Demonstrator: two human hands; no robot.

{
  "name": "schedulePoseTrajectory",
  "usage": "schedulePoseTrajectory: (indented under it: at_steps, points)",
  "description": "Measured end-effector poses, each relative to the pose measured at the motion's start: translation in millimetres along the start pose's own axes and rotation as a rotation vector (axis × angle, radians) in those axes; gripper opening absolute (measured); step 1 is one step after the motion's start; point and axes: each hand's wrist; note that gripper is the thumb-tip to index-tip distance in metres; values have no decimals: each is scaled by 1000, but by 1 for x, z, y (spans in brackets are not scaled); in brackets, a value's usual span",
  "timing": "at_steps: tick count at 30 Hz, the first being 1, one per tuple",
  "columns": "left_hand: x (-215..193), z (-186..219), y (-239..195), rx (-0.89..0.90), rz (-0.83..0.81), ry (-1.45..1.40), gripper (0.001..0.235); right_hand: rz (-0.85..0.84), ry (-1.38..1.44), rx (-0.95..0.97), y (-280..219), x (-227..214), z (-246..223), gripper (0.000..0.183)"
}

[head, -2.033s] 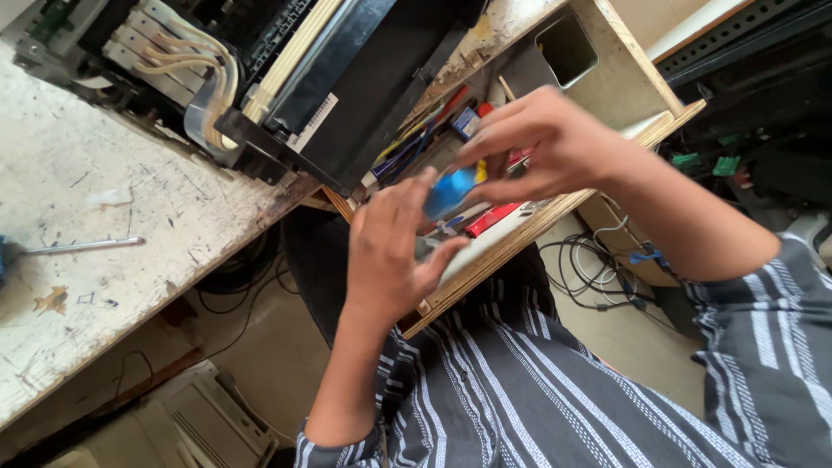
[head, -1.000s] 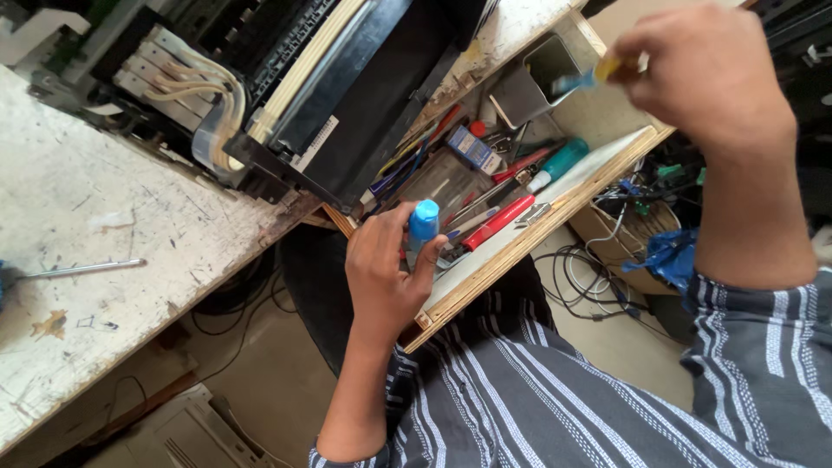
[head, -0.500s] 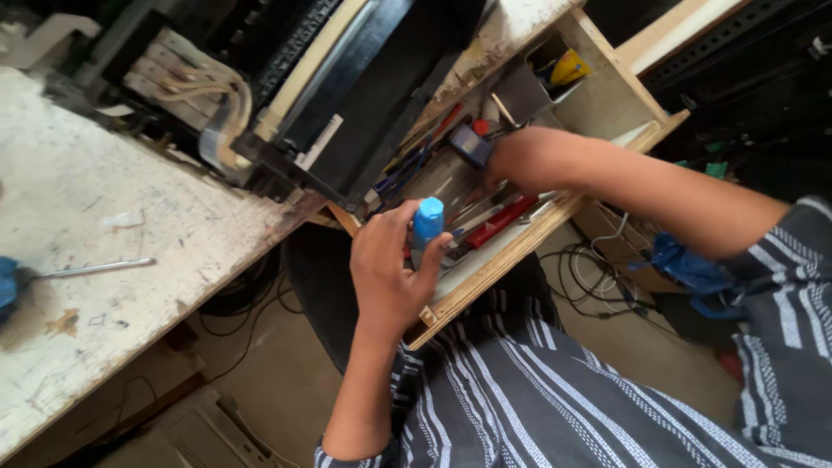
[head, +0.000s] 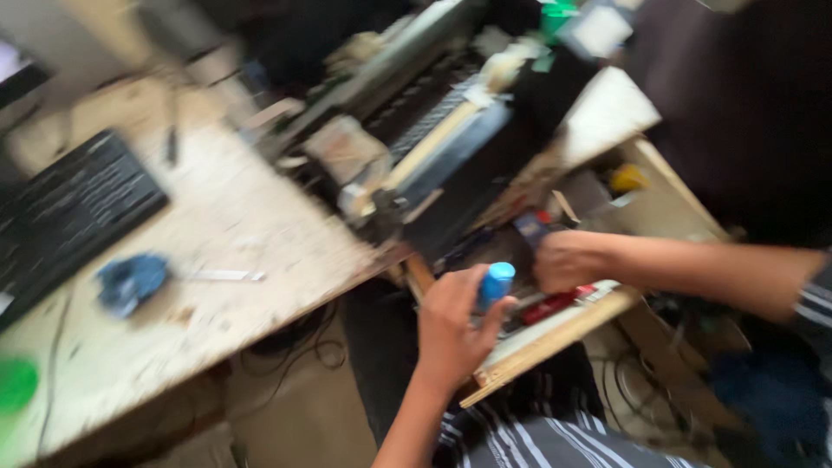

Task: The person uses a screwdriver to adjust internal components of a disassembled printer. They then retrieve a blue lubricant bottle and a metal rod, applying the lubricant to the rod and inserting it into the printer's internal mechanism to lubricate moving parts.

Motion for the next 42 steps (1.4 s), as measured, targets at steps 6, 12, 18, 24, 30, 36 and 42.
schedulePoseTrajectory:
  at_steps: [6,12,18,24,30,36,42]
  points:
    - [-8,3,-5,-26,42,-35,40,83,58,-89,9,25,6,12]
    - [-10,5,-8,-38,7,-17,42,336,277,-94,16,70,12,8]
    - [-10,5,-13,-54,10,-41,43,366,548,-64,13,58,15,5]
    - [-8,0,-19,-28,33,-31,41,-33,438,211,3,10,0,12]
    - [-9,-6,-26,-33,58,-78,43,-19,472,294,-1,-2,-1,14]
    - [-7,-13,-31,-10,69,-77,42,21,427,178,-4,16,5,16]
    - [-1,-21,-41,13,123,-83,42,-7,492,183,-11,40,10,24]
Point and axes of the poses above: each hand's wrist, its own y-axis towards the middle knuckle, its own x-axis out of the palm, z = x × y, and after that the axes turned 14 degrees about x, right-handed
